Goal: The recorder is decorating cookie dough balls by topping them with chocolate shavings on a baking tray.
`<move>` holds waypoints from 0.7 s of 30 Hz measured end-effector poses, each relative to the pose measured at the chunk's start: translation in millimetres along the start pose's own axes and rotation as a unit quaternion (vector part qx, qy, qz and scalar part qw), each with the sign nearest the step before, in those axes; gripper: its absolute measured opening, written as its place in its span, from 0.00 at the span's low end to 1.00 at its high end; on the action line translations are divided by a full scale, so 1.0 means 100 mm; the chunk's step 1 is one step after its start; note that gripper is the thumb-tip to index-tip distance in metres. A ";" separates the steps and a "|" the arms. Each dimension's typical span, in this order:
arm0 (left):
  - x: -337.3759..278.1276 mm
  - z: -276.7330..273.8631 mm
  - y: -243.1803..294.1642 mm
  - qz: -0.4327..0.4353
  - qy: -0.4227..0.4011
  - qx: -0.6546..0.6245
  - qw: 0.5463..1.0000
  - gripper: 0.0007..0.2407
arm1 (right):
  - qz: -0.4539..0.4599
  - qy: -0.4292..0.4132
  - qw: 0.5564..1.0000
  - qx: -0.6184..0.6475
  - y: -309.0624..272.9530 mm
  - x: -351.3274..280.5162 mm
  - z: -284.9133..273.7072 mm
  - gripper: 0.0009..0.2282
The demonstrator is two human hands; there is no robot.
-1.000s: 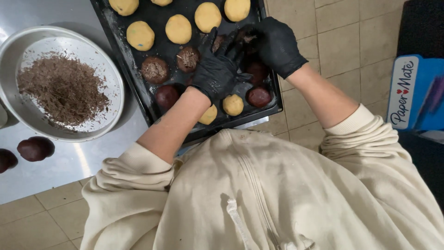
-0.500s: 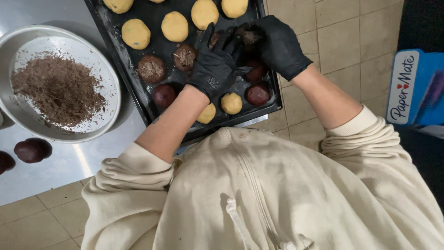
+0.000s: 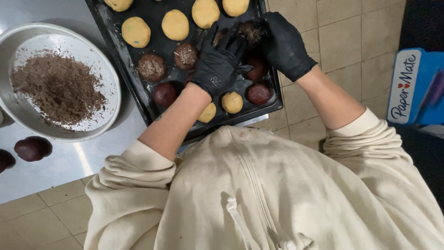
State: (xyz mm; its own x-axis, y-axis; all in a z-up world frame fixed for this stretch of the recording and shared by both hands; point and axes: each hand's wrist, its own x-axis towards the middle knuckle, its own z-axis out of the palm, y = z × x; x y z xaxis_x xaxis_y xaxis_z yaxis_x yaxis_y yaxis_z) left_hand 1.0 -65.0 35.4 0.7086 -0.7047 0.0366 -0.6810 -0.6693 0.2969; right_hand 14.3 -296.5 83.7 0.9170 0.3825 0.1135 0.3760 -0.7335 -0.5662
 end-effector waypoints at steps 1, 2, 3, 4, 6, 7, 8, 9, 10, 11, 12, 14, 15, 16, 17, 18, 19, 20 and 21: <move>-0.01 0.02 0.00 0.000 0.000 0.000 1.000 0.24 | 0.000 0.000 1.000 0.000 -0.02 -0.01 -0.02 0.17; -0.02 0.03 0.00 -0.002 0.009 0.005 1.000 0.25 | -0.009 -0.002 1.000 -0.001 -0.03 -0.01 -0.04 0.16; -0.02 0.05 -0.01 -0.003 0.019 0.011 1.000 0.25 | -0.017 -0.004 1.000 -0.002 -0.04 -0.01 -0.06 0.15; -0.03 0.05 -0.01 -0.004 0.018 0.011 1.000 0.25 | -0.018 -0.004 1.000 -0.002 -0.07 0.00 -0.06 0.15; -0.05 0.05 0.00 -0.007 0.038 0.008 0.999 0.26 | -0.026 -0.003 1.000 0.003 -0.11 -0.01 -0.08 0.16; -0.04 0.04 0.01 -0.006 0.038 0.007 0.999 0.26 | -0.025 -0.003 1.000 0.003 -0.07 -0.01 -0.06 0.16; -0.03 0.04 0.02 -0.011 0.023 -0.001 1.000 0.26 | -0.035 -0.003 0.999 -0.029 -0.04 -0.01 -0.03 0.15; -0.03 0.03 0.02 -0.016 0.008 -0.010 1.000 0.26 | -0.045 -0.002 0.997 -0.061 0.00 0.00 -0.01 0.14; -0.03 0.05 0.02 -0.017 0.008 -0.010 1.000 0.26 | -0.046 -0.002 0.997 -0.060 -0.01 0.01 0.00 0.14; -0.02 0.08 0.02 -0.019 0.001 -0.004 1.000 0.25 | -0.040 -0.005 0.996 -0.084 -0.01 0.03 0.00 0.13; -0.01 0.11 0.03 -0.019 -0.006 0.002 1.000 0.25 | -0.032 -0.008 0.994 -0.108 -0.01 0.03 0.00 0.13; 0.02 0.06 0.05 -0.021 -0.001 -0.010 1.000 0.25 | -0.028 -0.012 0.993 -0.118 -0.04 0.02 0.00 0.10; 0.03 0.03 0.07 -0.024 0.005 -0.020 0.999 0.25 | -0.025 -0.015 0.991 -0.128 -0.05 0.02 0.01 0.08; 0.04 0.01 0.08 -0.025 0.005 -0.020 0.999 0.25 | -0.026 -0.015 0.991 -0.127 -0.08 0.04 0.00 0.08; 0.06 -0.01 0.09 -0.035 -0.006 -0.039 0.999 0.26 | -0.033 -0.020 0.992 -0.124 -0.11 0.06 -0.01 0.08; 0.08 -0.03 0.10 -0.043 -0.016 -0.060 0.997 0.26 | -0.038 -0.024 0.992 -0.122 -0.13 0.06 -0.04 0.09; 0.08 0.15 0.08 -0.042 -0.016 -0.060 0.997 0.26 | -0.037 -0.024 0.992 -0.122 -0.10 0.06 -0.01 0.09; 0.08 0.33 0.06 -0.056 -0.006 -0.056 0.997 0.24 | -0.029 -0.026 0.989 -0.141 -0.07 0.05 0.03 0.09; 0.07 0.52 0.05 -0.070 0.003 -0.053 0.996 0.23 | -0.022 -0.027 0.986 -0.160 -0.04 0.04 0.06 0.09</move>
State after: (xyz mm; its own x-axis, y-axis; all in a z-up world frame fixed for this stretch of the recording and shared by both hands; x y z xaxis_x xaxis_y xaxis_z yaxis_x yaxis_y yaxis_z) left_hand -6.7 -85.2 -12.1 0.7967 -0.6044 -0.0056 -0.5526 -0.7322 0.3981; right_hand 15.7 -289.0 81.6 0.8940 0.4404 0.0827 0.4453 -0.8526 -0.2733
